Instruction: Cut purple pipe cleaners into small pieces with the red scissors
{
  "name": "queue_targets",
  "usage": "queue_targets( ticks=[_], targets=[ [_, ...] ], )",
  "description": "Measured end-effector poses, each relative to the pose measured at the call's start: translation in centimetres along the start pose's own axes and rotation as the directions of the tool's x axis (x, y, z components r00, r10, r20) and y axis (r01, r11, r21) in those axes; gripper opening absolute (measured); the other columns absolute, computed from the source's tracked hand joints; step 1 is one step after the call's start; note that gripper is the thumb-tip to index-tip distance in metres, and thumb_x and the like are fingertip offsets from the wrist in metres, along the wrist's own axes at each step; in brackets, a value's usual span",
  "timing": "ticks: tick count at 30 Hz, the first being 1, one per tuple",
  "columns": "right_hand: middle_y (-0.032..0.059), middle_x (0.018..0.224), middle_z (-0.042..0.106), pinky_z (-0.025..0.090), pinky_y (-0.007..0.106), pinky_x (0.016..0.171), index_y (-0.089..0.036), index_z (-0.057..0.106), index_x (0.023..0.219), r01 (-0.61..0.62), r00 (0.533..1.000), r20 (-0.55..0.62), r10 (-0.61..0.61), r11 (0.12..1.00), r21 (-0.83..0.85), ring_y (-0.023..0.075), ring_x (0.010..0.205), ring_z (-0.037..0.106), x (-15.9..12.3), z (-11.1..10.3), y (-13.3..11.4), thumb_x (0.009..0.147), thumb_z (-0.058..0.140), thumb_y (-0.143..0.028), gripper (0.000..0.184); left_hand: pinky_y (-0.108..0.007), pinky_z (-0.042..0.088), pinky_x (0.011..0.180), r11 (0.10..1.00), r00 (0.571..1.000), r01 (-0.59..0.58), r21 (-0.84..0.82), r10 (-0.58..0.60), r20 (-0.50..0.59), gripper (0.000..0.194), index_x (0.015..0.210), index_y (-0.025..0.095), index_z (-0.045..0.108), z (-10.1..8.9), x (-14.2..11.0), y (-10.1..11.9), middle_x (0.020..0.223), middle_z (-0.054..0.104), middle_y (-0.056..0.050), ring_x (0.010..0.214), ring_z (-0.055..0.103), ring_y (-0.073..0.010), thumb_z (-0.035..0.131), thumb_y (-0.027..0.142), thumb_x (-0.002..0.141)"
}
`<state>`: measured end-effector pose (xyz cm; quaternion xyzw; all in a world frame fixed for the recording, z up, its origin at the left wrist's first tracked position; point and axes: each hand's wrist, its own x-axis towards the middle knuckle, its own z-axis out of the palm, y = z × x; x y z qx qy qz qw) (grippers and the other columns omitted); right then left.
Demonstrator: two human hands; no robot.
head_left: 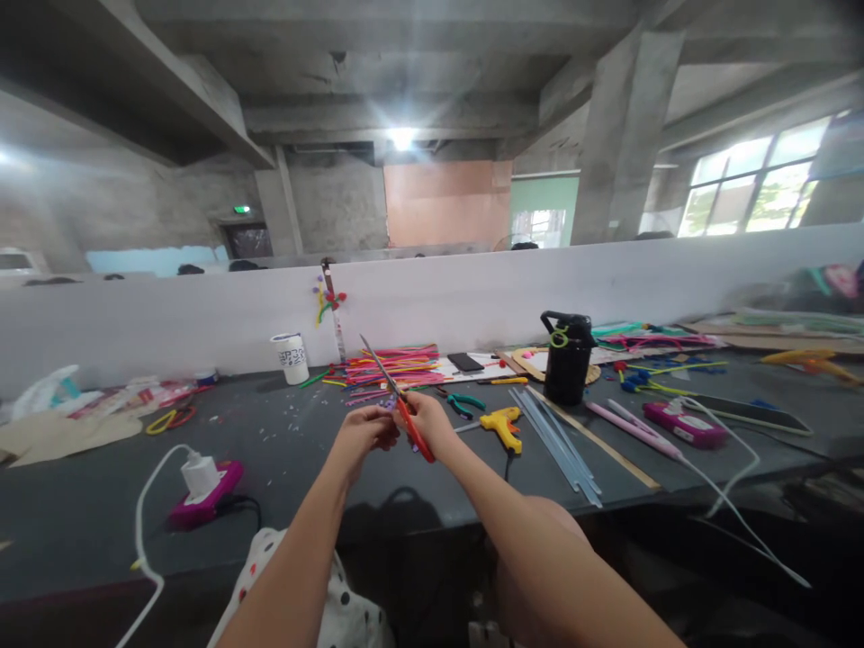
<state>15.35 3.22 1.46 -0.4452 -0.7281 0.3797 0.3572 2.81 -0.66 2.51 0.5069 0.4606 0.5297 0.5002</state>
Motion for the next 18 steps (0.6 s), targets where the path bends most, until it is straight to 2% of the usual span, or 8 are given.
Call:
queue_targets(
  ticks=[5, 8, 11, 15, 18],
  targets=[
    [0.0055, 0.104, 0.054, 0.047, 0.035, 0.072, -0.014, 0.050, 0.107, 0.033, 0.999, 0.033, -0.034, 0.999, 0.029, 0.0169, 0.086, 0.055, -0.3, -0.2, -0.6, 0.084, 0.048, -0.030, 0.028, -0.020, 0.032, 0.038, 0.999, 1.000, -0.004, 0.042, 0.005, -0.018, 0.010, 0.054, 0.013, 0.056, 0.0, -0.6, 0.6, 0.041, 0.055, 0.001, 0.034, 0.046, -0.0076, 0.062, 0.020, 0.055],
    [-0.0012, 0.073, 0.057, 0.046, 0.023, 0.050, -0.013, 0.054, 0.089, 0.053, 0.998, 0.028, -0.055, 0.995, 0.082, 0.0090, 0.056, 0.054, -1.0, -0.4, -0.6, 0.081, 0.051, -0.028, 0.018, -0.019, 0.031, 0.037, 0.998, 0.999, 0.034, 0.056, -0.035, 0.024, 0.014, 0.053, 0.013, 0.055, -0.1, -0.8, 0.7, 0.041, 0.055, 0.001, 0.034, 0.047, -0.0081, 0.065, 0.023, 0.055],
    [-0.0088, 0.048, 0.044, 0.036, 0.016, 0.035, -0.016, 0.049, 0.071, 0.068, 0.998, -0.020, -0.065, 0.986, 0.153, 0.0047, 0.035, 0.042, -1.8, -0.4, -0.2, 0.074, 0.053, -0.026, 0.012, -0.019, 0.032, 0.037, 0.995, 0.993, 0.080, 0.057, -0.084, 0.084, 0.017, 0.053, 0.012, 0.056, -0.1, -1.0, 0.5, 0.042, 0.056, 0.000, 0.034, 0.048, -0.0084, 0.067, 0.025, 0.054],
    [-0.0100, 0.041, 0.039, 0.033, 0.015, 0.033, -0.018, 0.044, 0.066, 0.073, 0.996, -0.068, -0.057, 0.966, 0.246, 0.0049, 0.031, 0.040, -2.1, -0.2, 0.2, 0.071, 0.050, -0.028, 0.012, -0.020, 0.034, 0.040, 0.995, 0.988, 0.100, 0.026, -0.102, 0.112, 0.017, 0.054, 0.012, 0.058, -0.2, -1.0, 0.3, 0.046, 0.058, -0.001, 0.038, 0.049, -0.0080, 0.067, 0.026, 0.057],
    [-0.0103, 0.038, 0.037, 0.034, 0.016, 0.032, -0.018, 0.044, 0.065, 0.067, 0.997, -0.062, -0.051, 0.950, 0.305, 0.0053, 0.029, 0.038, -1.8, -0.2, 0.5, 0.070, 0.048, -0.030, 0.013, -0.020, 0.038, 0.046, 0.996, 0.991, 0.085, -0.014, -0.084, 0.102, 0.015, 0.059, 0.012, 0.061, -0.4, -0.9, 0.3, 0.052, 0.060, -0.002, 0.043, 0.051, -0.0076, 0.063, 0.027, 0.061]
  ],
)
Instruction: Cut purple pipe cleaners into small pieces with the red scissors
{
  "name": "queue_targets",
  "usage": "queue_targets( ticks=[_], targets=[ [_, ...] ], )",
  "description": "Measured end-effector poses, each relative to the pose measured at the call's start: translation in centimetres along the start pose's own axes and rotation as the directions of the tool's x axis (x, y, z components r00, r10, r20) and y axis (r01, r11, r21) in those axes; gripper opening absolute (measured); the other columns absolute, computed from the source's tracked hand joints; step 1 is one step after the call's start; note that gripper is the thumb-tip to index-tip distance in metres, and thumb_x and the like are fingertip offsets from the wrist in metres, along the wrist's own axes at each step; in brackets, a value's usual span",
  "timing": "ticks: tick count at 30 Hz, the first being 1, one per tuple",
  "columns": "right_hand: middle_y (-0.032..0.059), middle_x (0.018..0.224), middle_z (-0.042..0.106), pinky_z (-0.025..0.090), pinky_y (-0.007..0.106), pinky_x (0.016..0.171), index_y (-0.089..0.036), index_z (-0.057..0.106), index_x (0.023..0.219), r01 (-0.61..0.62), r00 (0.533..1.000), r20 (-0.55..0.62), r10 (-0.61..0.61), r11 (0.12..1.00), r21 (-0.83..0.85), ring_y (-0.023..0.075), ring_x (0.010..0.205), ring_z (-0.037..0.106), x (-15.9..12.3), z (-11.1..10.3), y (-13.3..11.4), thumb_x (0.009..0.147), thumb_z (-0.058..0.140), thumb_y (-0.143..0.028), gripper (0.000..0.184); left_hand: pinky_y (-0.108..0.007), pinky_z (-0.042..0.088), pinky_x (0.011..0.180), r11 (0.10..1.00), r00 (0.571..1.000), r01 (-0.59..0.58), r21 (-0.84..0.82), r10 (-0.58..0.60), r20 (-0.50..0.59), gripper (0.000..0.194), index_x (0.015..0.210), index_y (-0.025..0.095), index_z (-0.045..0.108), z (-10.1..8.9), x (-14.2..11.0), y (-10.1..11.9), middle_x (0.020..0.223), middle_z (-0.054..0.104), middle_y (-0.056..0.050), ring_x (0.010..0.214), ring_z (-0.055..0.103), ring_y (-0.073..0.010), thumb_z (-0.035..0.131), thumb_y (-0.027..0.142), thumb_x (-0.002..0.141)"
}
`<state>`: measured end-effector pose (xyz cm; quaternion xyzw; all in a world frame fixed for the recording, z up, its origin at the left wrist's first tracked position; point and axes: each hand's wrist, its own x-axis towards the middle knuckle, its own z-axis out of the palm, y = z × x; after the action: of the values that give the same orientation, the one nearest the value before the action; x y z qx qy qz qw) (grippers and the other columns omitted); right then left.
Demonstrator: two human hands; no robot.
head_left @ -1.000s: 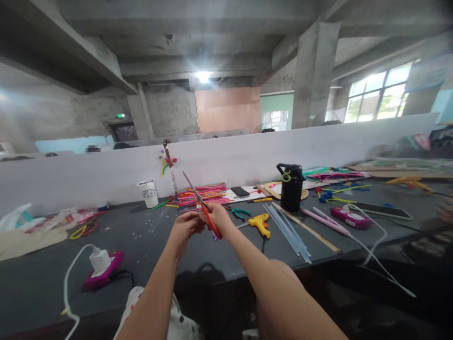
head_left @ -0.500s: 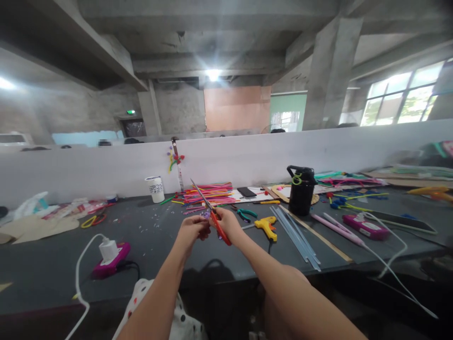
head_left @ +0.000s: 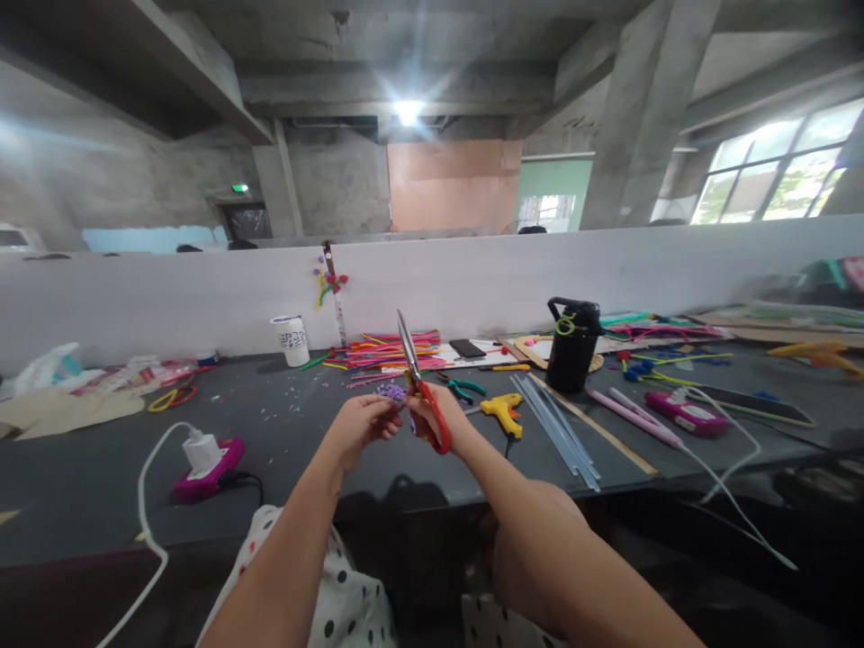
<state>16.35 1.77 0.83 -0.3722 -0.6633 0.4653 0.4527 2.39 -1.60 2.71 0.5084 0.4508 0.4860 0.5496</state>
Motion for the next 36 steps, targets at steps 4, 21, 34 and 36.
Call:
queue_targets(
  ticks=[4, 21, 34, 36],
  targets=[
    [-0.0104, 0.038, 0.038, 0.034, 0.017, 0.032, -0.018, 0.046, 0.066, 0.013, 1.000, 0.023, -0.014, 0.999, 0.045, 0.0056, 0.029, 0.039, 0.1, -0.1, 0.0, 0.067, 0.050, -0.033, 0.015, -0.021, 0.040, 0.050, 1.000, 1.000, -0.002, -0.025, 0.003, 0.030, 0.015, 0.062, 0.012, 0.062, -0.3, 0.0, 0.0, 0.056, 0.062, -0.004, 0.048, 0.054, -0.0093, 0.064, 0.027, 0.061],
    [-0.0106, 0.036, 0.040, 0.036, 0.019, 0.032, -0.019, 0.045, 0.065, 0.023, 0.997, 0.067, -0.036, 0.983, 0.183, 0.0070, 0.028, 0.040, -0.6, -0.4, -1.2, 0.064, 0.054, -0.035, 0.019, -0.018, 0.037, 0.044, 0.991, 0.998, 0.036, -0.133, -0.029, 0.054, 0.007, 0.060, 0.010, 0.063, 0.0, -0.5, 0.2, 0.052, 0.058, -0.002, 0.043, 0.049, -0.0062, 0.066, 0.015, 0.055],
    [-0.0100, 0.034, 0.040, 0.032, 0.017, 0.031, -0.019, 0.045, 0.064, 0.032, 0.999, -0.017, -0.030, 0.993, 0.112, 0.0073, 0.028, 0.041, -0.6, 0.8, -0.6, 0.067, 0.051, -0.036, 0.018, -0.020, 0.039, 0.053, 0.974, 0.981, -0.177, -0.142, 0.162, -0.111, 0.016, 0.066, 0.013, 0.064, 0.5, 0.3, -0.5, 0.056, 0.060, 0.000, 0.050, 0.052, -0.0075, 0.071, 0.020, 0.054],
    [-0.0098, 0.035, 0.040, 0.034, 0.018, 0.032, -0.019, 0.045, 0.064, 0.030, 0.999, -0.014, -0.029, 0.994, 0.101, 0.0076, 0.029, 0.041, -0.6, 0.7, -0.6, 0.068, 0.050, -0.039, 0.022, -0.020, 0.040, 0.054, 0.972, 0.979, -0.188, -0.144, 0.173, -0.109, 0.015, 0.065, 0.013, 0.063, 0.5, 0.1, -0.4, 0.057, 0.060, 0.000, 0.053, 0.054, -0.0087, 0.070, 0.021, 0.055]
  ],
)
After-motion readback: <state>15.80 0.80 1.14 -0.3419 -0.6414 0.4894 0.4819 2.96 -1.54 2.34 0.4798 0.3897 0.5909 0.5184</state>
